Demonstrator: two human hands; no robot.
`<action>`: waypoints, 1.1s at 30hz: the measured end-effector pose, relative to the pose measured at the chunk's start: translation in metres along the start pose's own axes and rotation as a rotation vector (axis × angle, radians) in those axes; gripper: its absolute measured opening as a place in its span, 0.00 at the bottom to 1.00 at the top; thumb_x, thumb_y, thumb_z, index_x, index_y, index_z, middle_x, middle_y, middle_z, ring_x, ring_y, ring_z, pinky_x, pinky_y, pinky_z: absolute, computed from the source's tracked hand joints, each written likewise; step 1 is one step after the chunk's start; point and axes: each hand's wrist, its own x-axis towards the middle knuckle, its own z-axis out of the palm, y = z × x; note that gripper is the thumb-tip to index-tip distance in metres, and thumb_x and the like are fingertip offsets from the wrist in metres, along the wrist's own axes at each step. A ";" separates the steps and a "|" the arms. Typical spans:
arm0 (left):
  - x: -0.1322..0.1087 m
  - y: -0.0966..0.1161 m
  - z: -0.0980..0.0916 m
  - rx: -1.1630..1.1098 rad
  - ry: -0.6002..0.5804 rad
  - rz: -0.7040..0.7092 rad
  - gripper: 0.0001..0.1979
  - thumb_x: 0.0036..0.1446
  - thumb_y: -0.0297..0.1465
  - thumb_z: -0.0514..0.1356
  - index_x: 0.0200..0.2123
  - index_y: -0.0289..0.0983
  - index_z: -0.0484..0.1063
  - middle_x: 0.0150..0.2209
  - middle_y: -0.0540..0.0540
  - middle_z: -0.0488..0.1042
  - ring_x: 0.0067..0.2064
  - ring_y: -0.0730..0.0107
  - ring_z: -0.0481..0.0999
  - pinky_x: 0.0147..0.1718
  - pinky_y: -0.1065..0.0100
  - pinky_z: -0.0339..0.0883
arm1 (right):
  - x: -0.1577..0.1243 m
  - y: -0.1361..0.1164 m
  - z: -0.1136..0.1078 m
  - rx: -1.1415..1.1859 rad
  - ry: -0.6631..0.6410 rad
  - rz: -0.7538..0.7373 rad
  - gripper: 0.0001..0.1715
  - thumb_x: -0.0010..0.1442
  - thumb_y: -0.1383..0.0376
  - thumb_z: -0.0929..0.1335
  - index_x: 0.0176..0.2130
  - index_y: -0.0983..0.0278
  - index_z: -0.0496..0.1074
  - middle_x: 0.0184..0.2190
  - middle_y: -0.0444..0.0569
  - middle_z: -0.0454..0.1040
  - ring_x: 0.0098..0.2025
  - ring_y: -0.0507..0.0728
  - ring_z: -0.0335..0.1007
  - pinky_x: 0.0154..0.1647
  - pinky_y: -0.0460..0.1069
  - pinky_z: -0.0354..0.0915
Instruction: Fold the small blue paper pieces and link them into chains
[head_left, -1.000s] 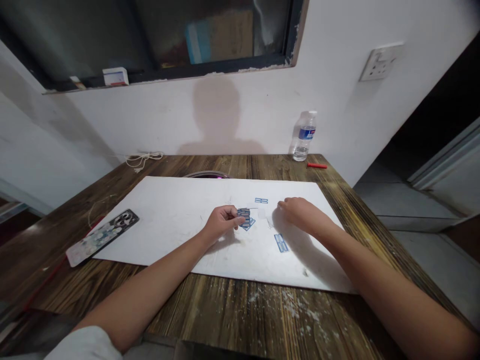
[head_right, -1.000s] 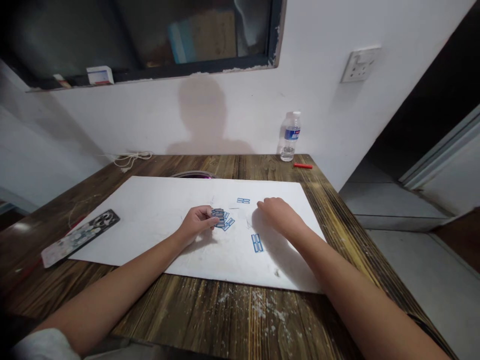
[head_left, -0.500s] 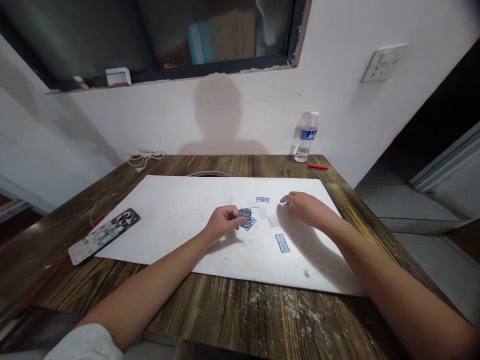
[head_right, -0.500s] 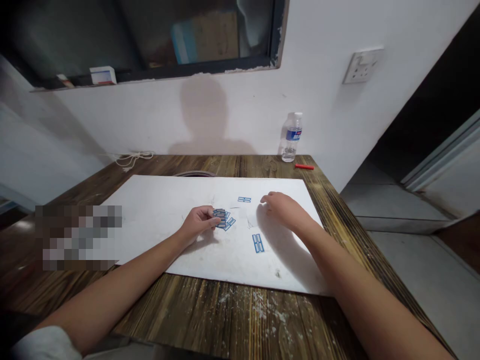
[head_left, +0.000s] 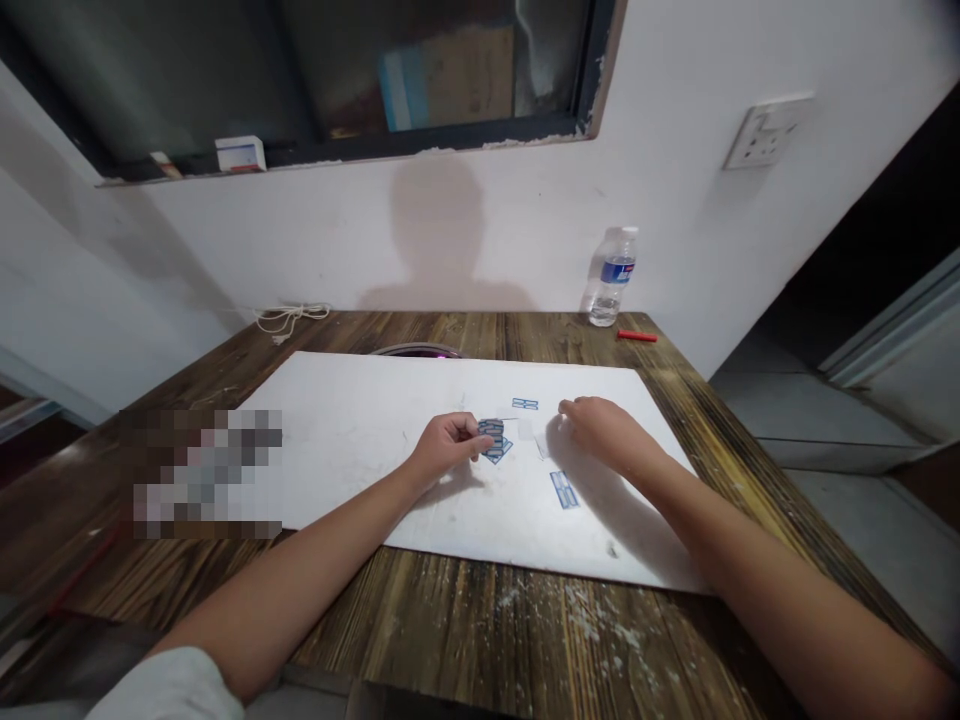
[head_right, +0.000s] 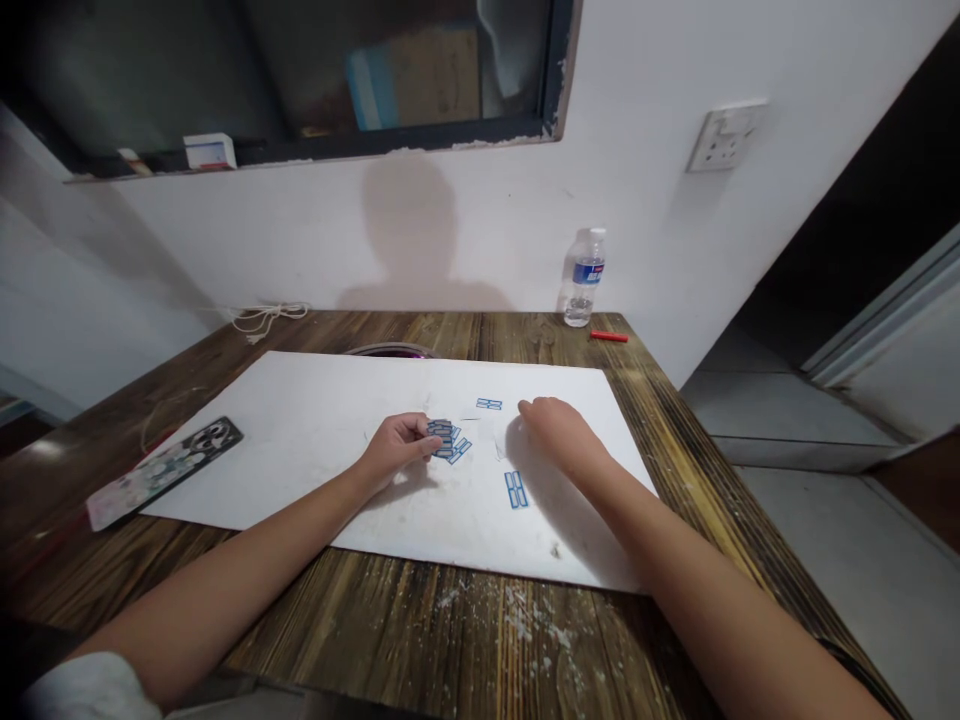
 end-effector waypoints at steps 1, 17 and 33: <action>0.000 0.000 0.000 0.003 0.000 0.000 0.23 0.40 0.44 0.72 0.21 0.35 0.64 0.19 0.53 0.68 0.21 0.78 0.68 0.22 0.74 0.59 | 0.000 0.002 0.000 0.030 0.022 0.010 0.16 0.55 0.75 0.62 0.40 0.66 0.74 0.32 0.54 0.75 0.32 0.57 0.70 0.32 0.48 0.55; 0.002 0.000 0.001 0.027 0.037 -0.003 0.21 0.42 0.43 0.71 0.22 0.35 0.65 0.19 0.53 0.69 0.21 0.77 0.68 0.22 0.74 0.58 | 0.003 -0.009 -0.021 1.110 0.342 0.283 0.16 0.45 0.67 0.63 0.34 0.66 0.75 0.18 0.43 0.70 0.22 0.52 0.67 0.23 0.46 0.59; 0.001 0.002 0.001 0.039 0.004 0.013 0.21 0.44 0.43 0.70 0.22 0.35 0.65 0.20 0.53 0.69 0.21 0.77 0.68 0.21 0.75 0.57 | -0.020 -0.070 -0.042 1.332 0.114 0.001 0.10 0.48 0.59 0.74 0.28 0.63 0.76 0.25 0.46 0.76 0.29 0.54 0.70 0.33 0.50 0.65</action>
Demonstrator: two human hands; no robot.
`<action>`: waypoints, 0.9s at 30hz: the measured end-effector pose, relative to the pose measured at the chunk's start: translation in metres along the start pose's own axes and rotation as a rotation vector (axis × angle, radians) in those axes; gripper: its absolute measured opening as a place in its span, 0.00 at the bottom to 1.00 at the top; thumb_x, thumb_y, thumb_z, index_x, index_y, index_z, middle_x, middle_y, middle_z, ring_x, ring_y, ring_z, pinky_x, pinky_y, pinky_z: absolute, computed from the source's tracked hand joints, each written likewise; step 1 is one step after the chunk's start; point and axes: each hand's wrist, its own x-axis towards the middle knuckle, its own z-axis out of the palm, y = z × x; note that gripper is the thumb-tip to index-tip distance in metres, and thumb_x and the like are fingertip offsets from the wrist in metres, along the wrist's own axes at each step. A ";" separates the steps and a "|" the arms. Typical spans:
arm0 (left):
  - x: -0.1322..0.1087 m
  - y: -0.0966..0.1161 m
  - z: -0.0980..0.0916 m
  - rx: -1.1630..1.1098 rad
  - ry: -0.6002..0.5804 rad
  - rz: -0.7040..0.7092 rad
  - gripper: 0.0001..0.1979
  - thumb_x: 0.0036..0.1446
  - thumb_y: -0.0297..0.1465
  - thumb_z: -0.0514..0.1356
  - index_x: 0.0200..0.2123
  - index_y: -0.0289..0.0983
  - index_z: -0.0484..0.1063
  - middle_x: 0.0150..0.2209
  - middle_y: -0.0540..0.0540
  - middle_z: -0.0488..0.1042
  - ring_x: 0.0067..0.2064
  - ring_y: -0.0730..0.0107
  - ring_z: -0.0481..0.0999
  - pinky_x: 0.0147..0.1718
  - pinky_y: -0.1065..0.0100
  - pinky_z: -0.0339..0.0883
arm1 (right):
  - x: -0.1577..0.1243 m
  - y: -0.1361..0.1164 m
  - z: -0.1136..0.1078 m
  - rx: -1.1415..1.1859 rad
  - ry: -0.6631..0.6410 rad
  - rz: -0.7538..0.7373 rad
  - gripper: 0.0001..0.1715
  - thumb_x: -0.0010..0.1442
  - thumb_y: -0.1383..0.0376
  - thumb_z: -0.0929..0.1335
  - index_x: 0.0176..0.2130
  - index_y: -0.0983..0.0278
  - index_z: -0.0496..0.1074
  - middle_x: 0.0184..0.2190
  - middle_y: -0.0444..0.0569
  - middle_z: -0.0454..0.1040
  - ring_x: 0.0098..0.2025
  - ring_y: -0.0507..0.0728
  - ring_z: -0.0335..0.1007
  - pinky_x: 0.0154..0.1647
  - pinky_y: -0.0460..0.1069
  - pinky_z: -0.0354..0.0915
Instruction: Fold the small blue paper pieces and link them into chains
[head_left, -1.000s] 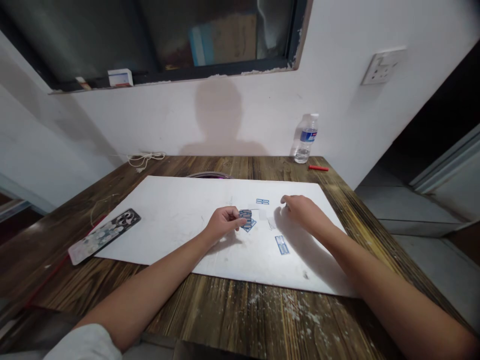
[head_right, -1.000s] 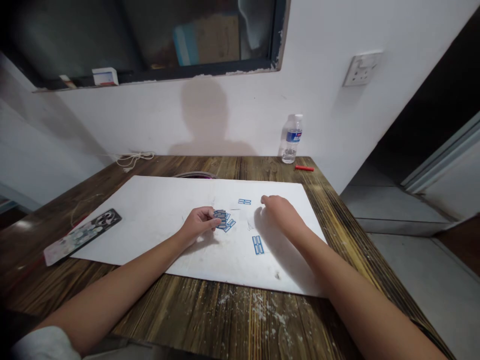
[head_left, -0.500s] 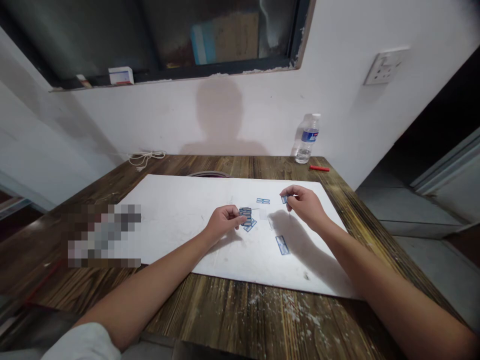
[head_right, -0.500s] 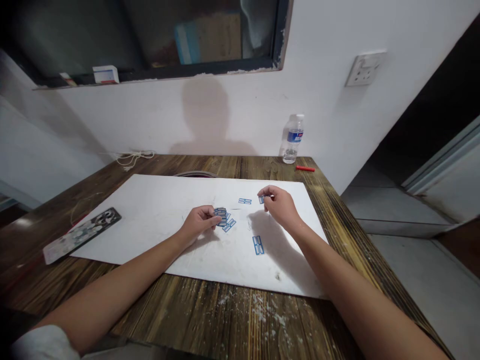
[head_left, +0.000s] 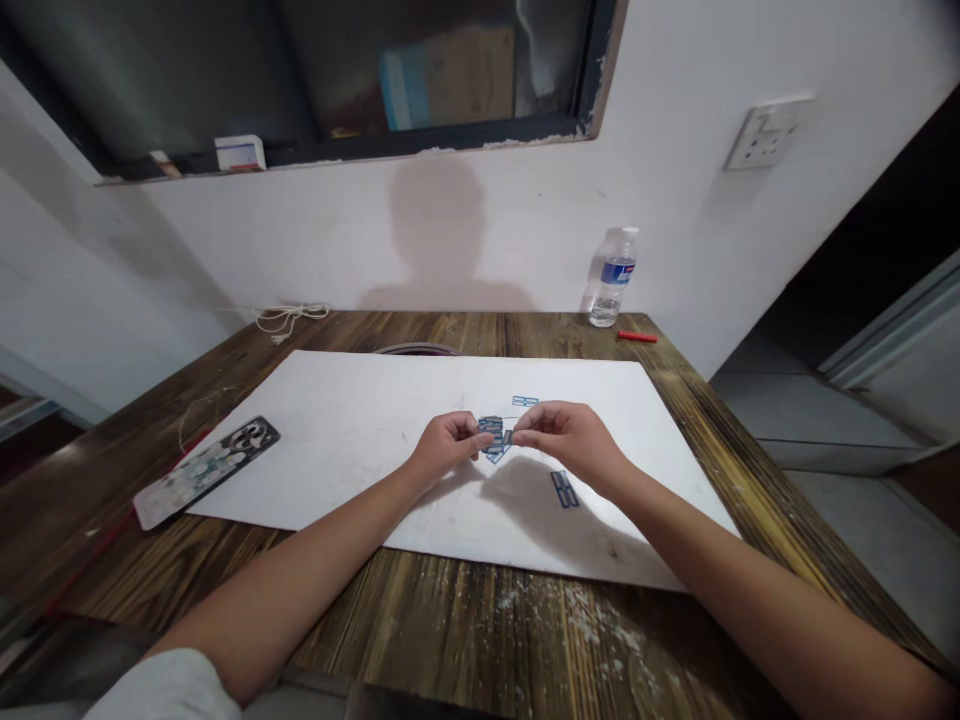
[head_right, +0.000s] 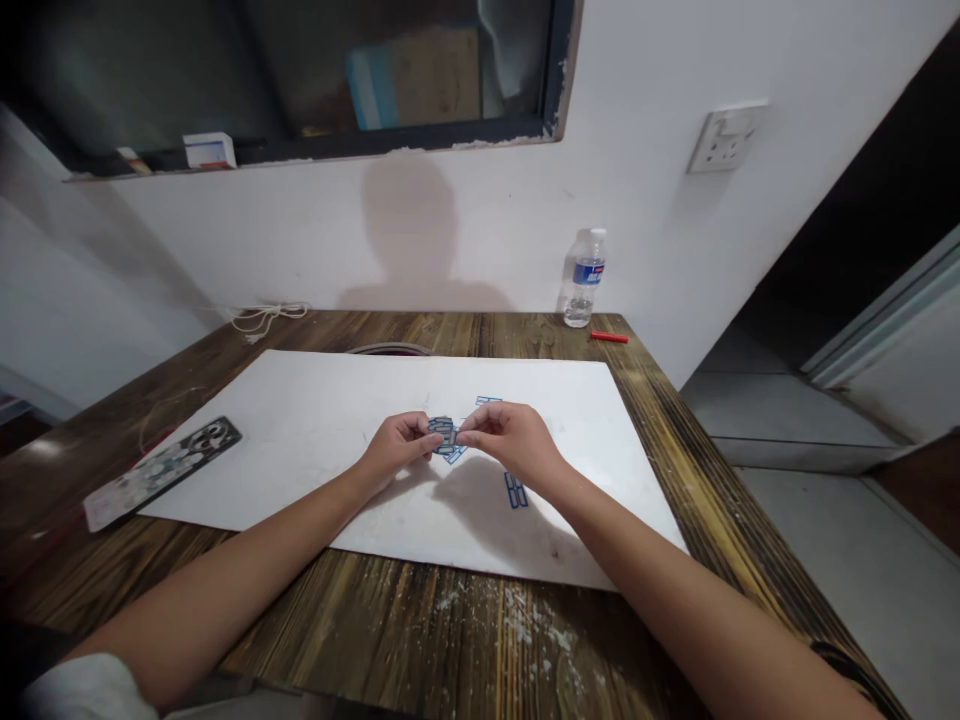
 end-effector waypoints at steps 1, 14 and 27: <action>0.000 0.000 0.000 0.010 -0.009 0.002 0.21 0.44 0.43 0.70 0.22 0.35 0.65 0.19 0.53 0.69 0.21 0.77 0.69 0.22 0.75 0.57 | -0.001 0.001 0.002 -0.070 0.018 -0.044 0.09 0.49 0.59 0.74 0.27 0.62 0.76 0.26 0.46 0.76 0.30 0.54 0.70 0.33 0.50 0.65; 0.000 -0.004 -0.001 -0.027 -0.065 0.029 0.22 0.42 0.45 0.71 0.22 0.34 0.66 0.20 0.51 0.70 0.22 0.76 0.69 0.23 0.73 0.60 | -0.002 0.021 0.015 0.052 0.031 0.035 0.18 0.51 0.52 0.73 0.27 0.64 0.71 0.20 0.43 0.71 0.23 0.51 0.65 0.26 0.47 0.60; -0.003 0.000 0.000 -0.041 -0.098 -0.011 0.20 0.41 0.42 0.72 0.22 0.33 0.68 0.21 0.50 0.72 0.23 0.76 0.69 0.24 0.73 0.60 | 0.003 0.009 -0.008 -0.647 -0.127 -0.093 0.10 0.62 0.58 0.67 0.35 0.62 0.74 0.33 0.47 0.77 0.34 0.55 0.70 0.34 0.48 0.60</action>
